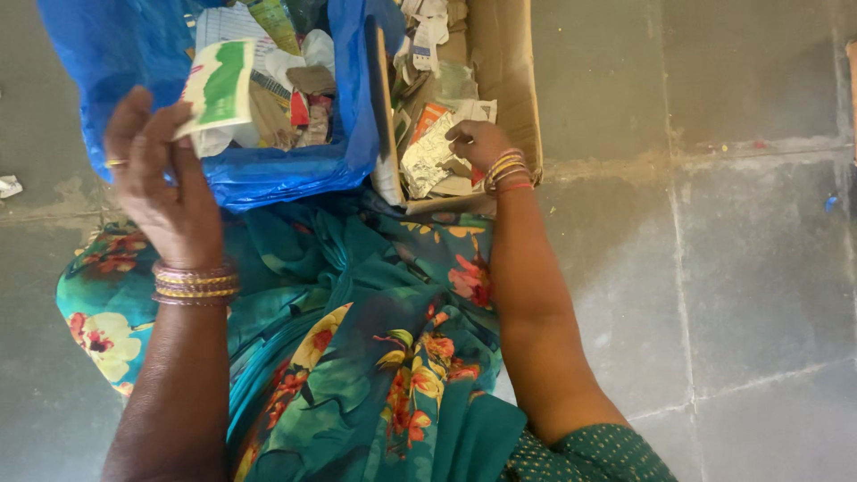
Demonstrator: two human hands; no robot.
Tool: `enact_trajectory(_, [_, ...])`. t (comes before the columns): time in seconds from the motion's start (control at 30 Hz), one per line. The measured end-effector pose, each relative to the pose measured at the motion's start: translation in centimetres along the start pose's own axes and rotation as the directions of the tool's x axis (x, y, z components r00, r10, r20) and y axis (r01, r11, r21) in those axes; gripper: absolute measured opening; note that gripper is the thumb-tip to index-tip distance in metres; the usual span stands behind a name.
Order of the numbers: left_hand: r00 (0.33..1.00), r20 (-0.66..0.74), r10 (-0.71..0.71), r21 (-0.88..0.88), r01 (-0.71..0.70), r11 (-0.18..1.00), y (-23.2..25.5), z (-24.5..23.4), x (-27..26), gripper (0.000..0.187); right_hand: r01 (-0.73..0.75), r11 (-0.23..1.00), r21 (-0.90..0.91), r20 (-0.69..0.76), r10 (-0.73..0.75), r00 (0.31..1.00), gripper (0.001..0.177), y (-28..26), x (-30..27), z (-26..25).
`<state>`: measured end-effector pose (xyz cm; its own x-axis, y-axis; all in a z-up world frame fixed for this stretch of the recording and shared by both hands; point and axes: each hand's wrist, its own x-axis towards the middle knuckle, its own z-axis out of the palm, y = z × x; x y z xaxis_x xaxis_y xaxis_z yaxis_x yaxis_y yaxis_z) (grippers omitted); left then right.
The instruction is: The person sits on the floor and sorts various paper and packaging items from a blue plastic bag into a cardboard box. They handle items one at a time, including paper sheets, small packets, and cardboard pieces, placing them into the box.
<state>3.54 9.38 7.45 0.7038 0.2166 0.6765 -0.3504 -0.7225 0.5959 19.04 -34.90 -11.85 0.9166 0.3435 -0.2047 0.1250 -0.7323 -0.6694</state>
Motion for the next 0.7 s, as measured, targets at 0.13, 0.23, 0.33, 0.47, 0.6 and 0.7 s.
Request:
enact_trajectory(0.13, [0.976, 0.216, -0.031, -0.010, 0.034, 0.999, 1.0, 0.2, -1.2, 0.024, -0.087, 0.957, -0.275, 0.058, 0.107, 0.993, 0.032, 1.5, 1.9, 1.5])
enact_trajectory(0.23, [0.950, 0.313, -0.018, -0.063, 0.040, 0.997, 1.6, 0.7, -1.7, 0.027, -0.190, 0.888, -0.419, 0.125, 0.264, 0.956, 0.044, 2.1, 2.8, 3.2])
enact_trajectory(0.33, [0.929, 0.369, -0.041, -0.097, 0.082, 0.992, 2.1, 0.8, -1.9, 0.029, -0.170, 0.819, -0.548, 0.212, 0.332, 0.919, 0.066, 1.0, 4.2, 4.7])
enact_trajectory(0.47, [0.918, 0.393, -0.050, -0.118, 0.104, 0.988, 2.5, 0.6, -1.7, 0.024, -0.218, 0.780, -0.586, 0.198, 0.399, 0.895, 0.062, -1.4, 3.5, 5.0])
enact_trajectory(0.6, [0.907, 0.415, -0.077, -0.121, 0.139, 0.983, 2.5, 0.9, -2.3, 0.022, -0.128, 0.810, -0.572, 0.293, 0.348, 0.891, 0.049, -3.9, 2.0, 4.3])
enact_trajectory(0.7, [0.881, 0.463, -0.094, -0.070, 0.142, 0.987, 2.4, 1.4, -3.0, 0.027, -0.103, 0.806, -0.583, 0.320, 0.345, 0.882, 0.051, -5.0, 1.8, 3.8])
